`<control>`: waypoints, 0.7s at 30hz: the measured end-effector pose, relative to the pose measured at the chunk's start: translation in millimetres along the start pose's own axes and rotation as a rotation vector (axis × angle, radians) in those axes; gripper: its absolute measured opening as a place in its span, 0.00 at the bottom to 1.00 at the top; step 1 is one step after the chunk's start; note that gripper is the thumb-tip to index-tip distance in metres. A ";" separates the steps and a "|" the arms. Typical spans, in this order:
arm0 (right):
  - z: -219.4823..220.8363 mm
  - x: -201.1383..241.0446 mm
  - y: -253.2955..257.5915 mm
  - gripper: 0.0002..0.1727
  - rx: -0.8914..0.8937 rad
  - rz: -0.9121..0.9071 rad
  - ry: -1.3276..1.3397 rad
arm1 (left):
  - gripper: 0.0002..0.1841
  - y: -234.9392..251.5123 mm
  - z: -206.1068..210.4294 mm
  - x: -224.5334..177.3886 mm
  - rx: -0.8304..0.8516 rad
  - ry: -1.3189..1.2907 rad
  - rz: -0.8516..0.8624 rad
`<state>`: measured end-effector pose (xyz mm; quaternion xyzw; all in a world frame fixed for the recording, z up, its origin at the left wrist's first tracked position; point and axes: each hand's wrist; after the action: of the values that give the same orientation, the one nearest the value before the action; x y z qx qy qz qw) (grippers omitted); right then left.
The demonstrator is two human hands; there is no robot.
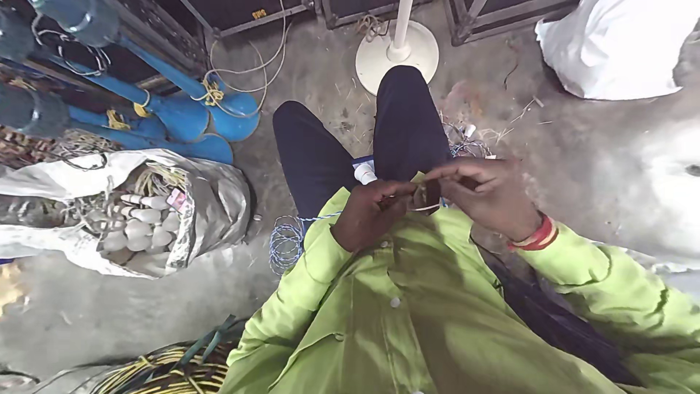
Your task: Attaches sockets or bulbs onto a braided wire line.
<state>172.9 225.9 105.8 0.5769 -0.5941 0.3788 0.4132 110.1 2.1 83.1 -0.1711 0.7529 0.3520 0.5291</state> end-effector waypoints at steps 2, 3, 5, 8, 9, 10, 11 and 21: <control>-3.8 -2.1 2.5 0.11 0.046 -0.291 -0.220 | 0.11 -3.3 3.0 1.6 -0.021 -0.014 -0.051; -6.0 -3.1 4.4 0.10 0.093 -0.429 -0.293 | 0.11 -4.1 4.8 1.6 -0.042 -0.018 -0.080; -9.7 -5.0 7.2 0.11 0.192 -0.610 -0.396 | 0.10 -4.4 7.6 0.3 -0.075 -0.001 -0.128; -10.1 -4.1 8.8 0.10 0.188 -0.537 -0.334 | 0.10 -3.8 8.9 -1.2 -0.083 0.017 -0.149; -7.8 -3.2 8.2 0.10 0.136 -0.426 -0.250 | 0.11 -3.4 9.8 -1.7 -0.084 0.046 -0.136; -5.4 -2.2 6.8 0.11 0.087 -0.286 -0.162 | 0.12 -2.7 11.3 -2.2 -0.081 0.111 -0.097; -3.2 0.3 5.3 0.11 0.053 -0.117 -0.076 | 0.11 -1.9 12.8 -2.0 -0.070 0.208 -0.022; 16.1 -6.8 2.2 0.15 -0.006 0.315 0.344 | 0.12 -4.2 9.5 -4.3 -0.071 -0.059 -0.209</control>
<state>169.8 213.6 93.5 0.4029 -0.5987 0.5295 0.4460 120.9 5.5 83.7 -0.2568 0.7020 0.3260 0.5787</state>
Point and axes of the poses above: each hand's wrist, its own y-axis towards the middle knuckle, its own z-axis out of the palm, x = y × z, and after that the axes turned 13 degrees about z, right-handed
